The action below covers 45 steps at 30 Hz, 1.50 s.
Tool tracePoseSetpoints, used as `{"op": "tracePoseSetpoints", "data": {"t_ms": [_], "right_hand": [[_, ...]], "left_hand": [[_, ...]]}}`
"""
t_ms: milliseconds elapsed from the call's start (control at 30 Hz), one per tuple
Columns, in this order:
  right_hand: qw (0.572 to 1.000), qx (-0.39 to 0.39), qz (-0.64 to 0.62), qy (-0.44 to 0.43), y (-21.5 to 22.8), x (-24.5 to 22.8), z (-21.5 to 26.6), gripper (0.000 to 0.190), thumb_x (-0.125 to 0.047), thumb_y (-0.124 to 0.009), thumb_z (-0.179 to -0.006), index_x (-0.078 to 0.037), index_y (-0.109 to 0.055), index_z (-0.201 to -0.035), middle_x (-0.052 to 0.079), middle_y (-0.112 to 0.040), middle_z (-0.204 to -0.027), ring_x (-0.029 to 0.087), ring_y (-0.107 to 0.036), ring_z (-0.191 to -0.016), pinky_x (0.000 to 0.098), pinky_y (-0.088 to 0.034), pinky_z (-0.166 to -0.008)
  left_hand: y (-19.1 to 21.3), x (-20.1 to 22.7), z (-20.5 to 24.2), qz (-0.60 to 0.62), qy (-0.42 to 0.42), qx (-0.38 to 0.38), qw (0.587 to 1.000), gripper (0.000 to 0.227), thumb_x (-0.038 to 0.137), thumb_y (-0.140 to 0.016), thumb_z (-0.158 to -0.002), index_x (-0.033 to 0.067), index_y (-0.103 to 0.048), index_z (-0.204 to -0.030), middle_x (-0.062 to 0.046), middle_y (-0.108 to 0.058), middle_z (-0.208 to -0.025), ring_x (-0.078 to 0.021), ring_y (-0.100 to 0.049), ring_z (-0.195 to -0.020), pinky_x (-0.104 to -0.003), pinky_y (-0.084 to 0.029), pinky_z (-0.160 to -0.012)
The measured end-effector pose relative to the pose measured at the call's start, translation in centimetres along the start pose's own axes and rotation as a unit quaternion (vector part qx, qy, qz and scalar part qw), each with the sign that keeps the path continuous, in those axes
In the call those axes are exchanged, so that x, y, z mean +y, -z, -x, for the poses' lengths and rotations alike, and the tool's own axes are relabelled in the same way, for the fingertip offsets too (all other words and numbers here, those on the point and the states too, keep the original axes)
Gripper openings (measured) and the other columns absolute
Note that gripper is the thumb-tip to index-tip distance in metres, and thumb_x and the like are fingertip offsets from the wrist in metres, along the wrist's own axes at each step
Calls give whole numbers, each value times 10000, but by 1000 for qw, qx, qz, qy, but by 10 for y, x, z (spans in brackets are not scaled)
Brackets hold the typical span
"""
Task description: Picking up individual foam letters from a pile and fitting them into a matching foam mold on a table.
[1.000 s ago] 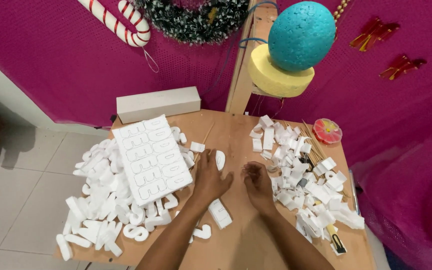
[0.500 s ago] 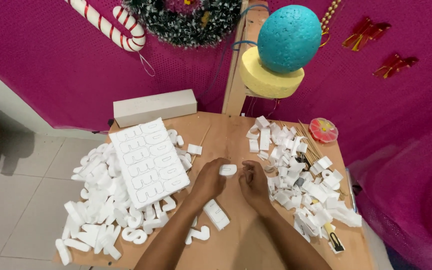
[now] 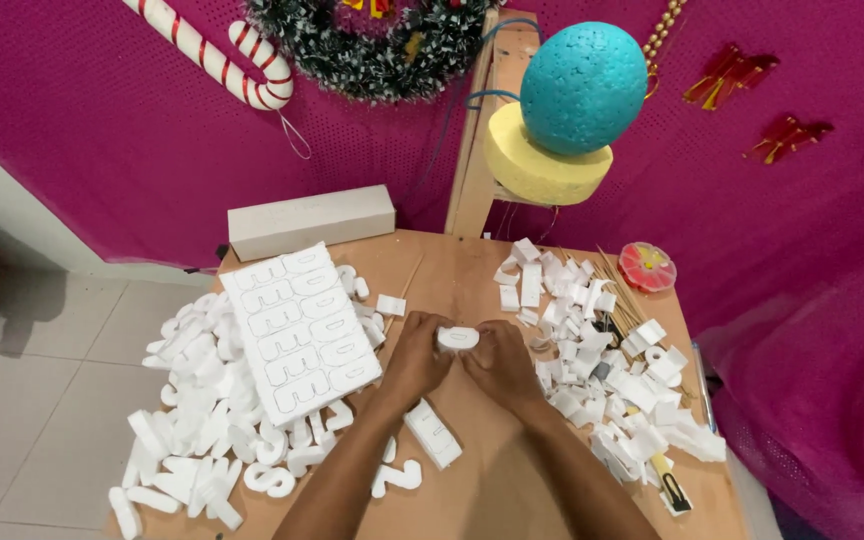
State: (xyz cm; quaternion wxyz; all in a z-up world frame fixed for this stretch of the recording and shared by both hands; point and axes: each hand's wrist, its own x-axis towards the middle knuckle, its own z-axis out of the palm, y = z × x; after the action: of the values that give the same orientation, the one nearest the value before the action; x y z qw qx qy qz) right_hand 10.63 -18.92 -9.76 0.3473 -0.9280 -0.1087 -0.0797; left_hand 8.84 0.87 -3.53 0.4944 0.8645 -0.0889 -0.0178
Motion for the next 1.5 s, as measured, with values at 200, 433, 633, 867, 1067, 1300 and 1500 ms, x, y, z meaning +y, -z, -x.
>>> {"op": "tracePoseSetpoints", "data": {"t_ms": [200, 433, 633, 867, 1067, 1300, 1500], "right_hand": [[996, 28, 13, 79, 15, -8, 2, 486, -199, -853, -797, -153, -572, -1191, 59, -653, -1073, 291, -648, -1065, 425, -552, -935], [995, 26, -12, 94, 19, -3, -7, 494, -229, -868, -789, -169, -584, -1189, 43, -666, -1031, 282, -664, -1045, 424, -554, -920], [998, -48, 6, 27, 17, -7, -18, 578, -313, -847, -757, -205, -511, -1214, 55, -604, -1089, 298, -648, -1091, 429, -544, -966], [992, -12, -1, 125, 9, 9, -19, 560, -242, -847, -746, -127, -496, -1168, 104, -560, -994, 352, -606, -1027, 446, -501, -949], [996, -47, -42, 64, 15, 0, -15, 565, -252, -840, -774, -123, -497, -1204, 139, -560, -1070, 374, -569, -1126, 455, -454, -1016], [997, -44, -45, 43, 17, -6, -15, 553, -241, -826, -803, -121, -501, -1234, 135, -568, -1097, 367, -573, -1145, 477, -461, -1034], [997, -43, -28, 55, 19, -2, -16, 541, -205, -812, -794, -144, -512, -1241, 109, -583, -1108, 348, -587, -1141, 491, -484, -1019]], "left_hand": [[2, -2, 4, -4, -29, 28, 999, 409, 88, -706, -880, 33, -633, -1279, -173, -547, -1095, -382, -659, -1001, -416, -571, -816], [-1, -1, 5, -10, -25, 19, 999, 420, 96, -695, -899, 11, -615, -1303, -191, -548, -1158, -364, -656, -1042, -407, -578, -814], [2, 6, 8, -13, -25, 30, 999, 415, 100, -685, -896, -13, -612, -1288, -208, -550, -1167, -412, -659, -1081, -443, -606, -828], [2, 3, 7, -23, -33, 36, 999, 424, 96, -687, -880, -12, -611, -1284, -192, -554, -1146, -419, -666, -1077, -435, -627, -814], [-4, -3, 7, -32, -35, 51, 998, 426, 91, -690, -872, -4, -619, -1280, -174, -556, -1111, -391, -679, -1032, -414, -629, -787], [-1, 0, 6, -45, -48, 49, 997, 429, 102, -680, -883, -1, -603, -1292, -167, -553, -1116, -382, -672, -1055, -408, -620, -811], [-10, -14, 5, -36, -65, 71, 995, 356, 67, -684, -870, -1, -596, -1209, -183, -561, -1082, -404, -678, -1018, -425, -615, -781]]}}
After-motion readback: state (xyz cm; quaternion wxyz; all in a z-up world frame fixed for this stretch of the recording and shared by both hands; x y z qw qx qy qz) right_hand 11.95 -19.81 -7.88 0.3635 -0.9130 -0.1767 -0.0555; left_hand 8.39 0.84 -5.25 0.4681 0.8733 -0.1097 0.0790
